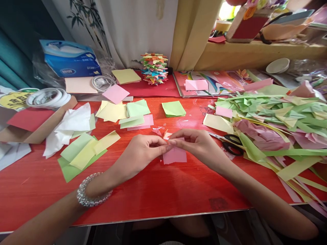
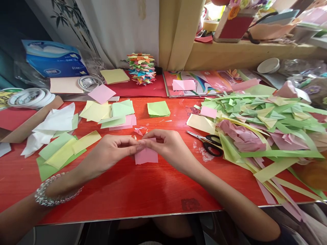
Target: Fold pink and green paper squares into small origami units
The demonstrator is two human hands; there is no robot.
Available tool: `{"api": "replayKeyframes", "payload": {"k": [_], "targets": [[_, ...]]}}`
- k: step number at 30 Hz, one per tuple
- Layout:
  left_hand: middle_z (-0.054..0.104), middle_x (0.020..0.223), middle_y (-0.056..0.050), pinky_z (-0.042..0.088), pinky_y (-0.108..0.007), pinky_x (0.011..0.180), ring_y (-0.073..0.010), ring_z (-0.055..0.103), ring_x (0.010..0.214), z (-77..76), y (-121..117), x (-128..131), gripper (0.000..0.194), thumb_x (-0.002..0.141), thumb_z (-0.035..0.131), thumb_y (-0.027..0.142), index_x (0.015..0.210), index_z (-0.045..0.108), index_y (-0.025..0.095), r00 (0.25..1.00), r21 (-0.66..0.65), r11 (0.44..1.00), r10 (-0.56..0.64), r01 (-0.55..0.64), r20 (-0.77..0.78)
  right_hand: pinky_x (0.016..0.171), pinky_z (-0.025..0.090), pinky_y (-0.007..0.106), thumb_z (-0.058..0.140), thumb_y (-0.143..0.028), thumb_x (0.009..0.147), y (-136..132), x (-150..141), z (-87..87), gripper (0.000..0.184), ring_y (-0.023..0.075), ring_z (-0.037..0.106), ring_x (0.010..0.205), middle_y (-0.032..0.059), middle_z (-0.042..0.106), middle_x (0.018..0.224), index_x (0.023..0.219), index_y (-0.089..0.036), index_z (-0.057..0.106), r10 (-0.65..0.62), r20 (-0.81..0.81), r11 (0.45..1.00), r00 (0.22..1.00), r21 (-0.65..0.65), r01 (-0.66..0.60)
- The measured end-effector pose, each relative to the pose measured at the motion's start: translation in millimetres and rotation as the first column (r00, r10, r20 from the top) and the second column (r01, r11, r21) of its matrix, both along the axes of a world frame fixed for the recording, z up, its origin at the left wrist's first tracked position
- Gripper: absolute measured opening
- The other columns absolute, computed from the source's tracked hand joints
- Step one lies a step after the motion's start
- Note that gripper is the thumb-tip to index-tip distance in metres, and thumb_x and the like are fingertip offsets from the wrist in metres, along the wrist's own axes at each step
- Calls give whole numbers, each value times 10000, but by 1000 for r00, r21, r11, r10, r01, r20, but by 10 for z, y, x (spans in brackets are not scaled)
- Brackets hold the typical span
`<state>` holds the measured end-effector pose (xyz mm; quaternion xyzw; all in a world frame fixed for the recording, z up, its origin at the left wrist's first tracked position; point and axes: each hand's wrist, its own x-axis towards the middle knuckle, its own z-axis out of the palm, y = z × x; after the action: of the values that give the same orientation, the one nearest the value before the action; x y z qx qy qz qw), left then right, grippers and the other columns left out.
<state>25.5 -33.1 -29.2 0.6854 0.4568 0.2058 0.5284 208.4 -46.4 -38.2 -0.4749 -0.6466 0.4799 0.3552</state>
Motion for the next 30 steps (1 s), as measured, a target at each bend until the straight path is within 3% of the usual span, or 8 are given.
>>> {"api": "replayKeyframes", "payload": {"k": [10, 19, 25, 30], "targets": [[629, 686, 14, 365, -255, 608, -136, 551, 684, -17, -29, 7, 267, 832, 538, 409, 767, 676, 189, 1000, 35, 999, -9, 10, -27, 524, 362, 199, 568, -300, 829, -65, -33, -9, 169, 78, 490, 578, -19, 643, 694, 761, -168, 649, -94, 141, 985, 986, 157, 72], [584, 684, 25, 368, -251, 614, -121, 509, 659, -44, -44, 26, 307, 837, 517, 452, 712, 598, 184, 1000, 27, 1000, -10, 10, 8, 507, 340, 195, 566, -249, 827, -55, -63, -37, 173, 62, 441, 515, -24, 648, 637, 708, -154, 648, -176, 260, 951, 949, 294, 96], [524, 655, 38, 350, -245, 591, -112, 448, 622, -73, -61, 29, 314, 835, 508, 471, 705, 553, 188, 1000, 38, 999, 6, -7, 8, 517, 348, 205, 549, -300, 838, -44, -45, -48, 217, 81, 482, 557, -15, 642, 651, 706, -155, 642, -144, 220, 972, 965, 214, 96], [509, 671, 38, 333, -239, 573, -111, 421, 619, -83, -48, 32, 298, 827, 519, 472, 734, 558, 192, 999, 50, 998, 36, -37, 11, 590, 401, 206, 555, -332, 832, -13, -21, -49, 205, 107, 549, 656, -3, 647, 719, 750, -162, 637, -78, 73, 995, 994, 72, 73]]}}
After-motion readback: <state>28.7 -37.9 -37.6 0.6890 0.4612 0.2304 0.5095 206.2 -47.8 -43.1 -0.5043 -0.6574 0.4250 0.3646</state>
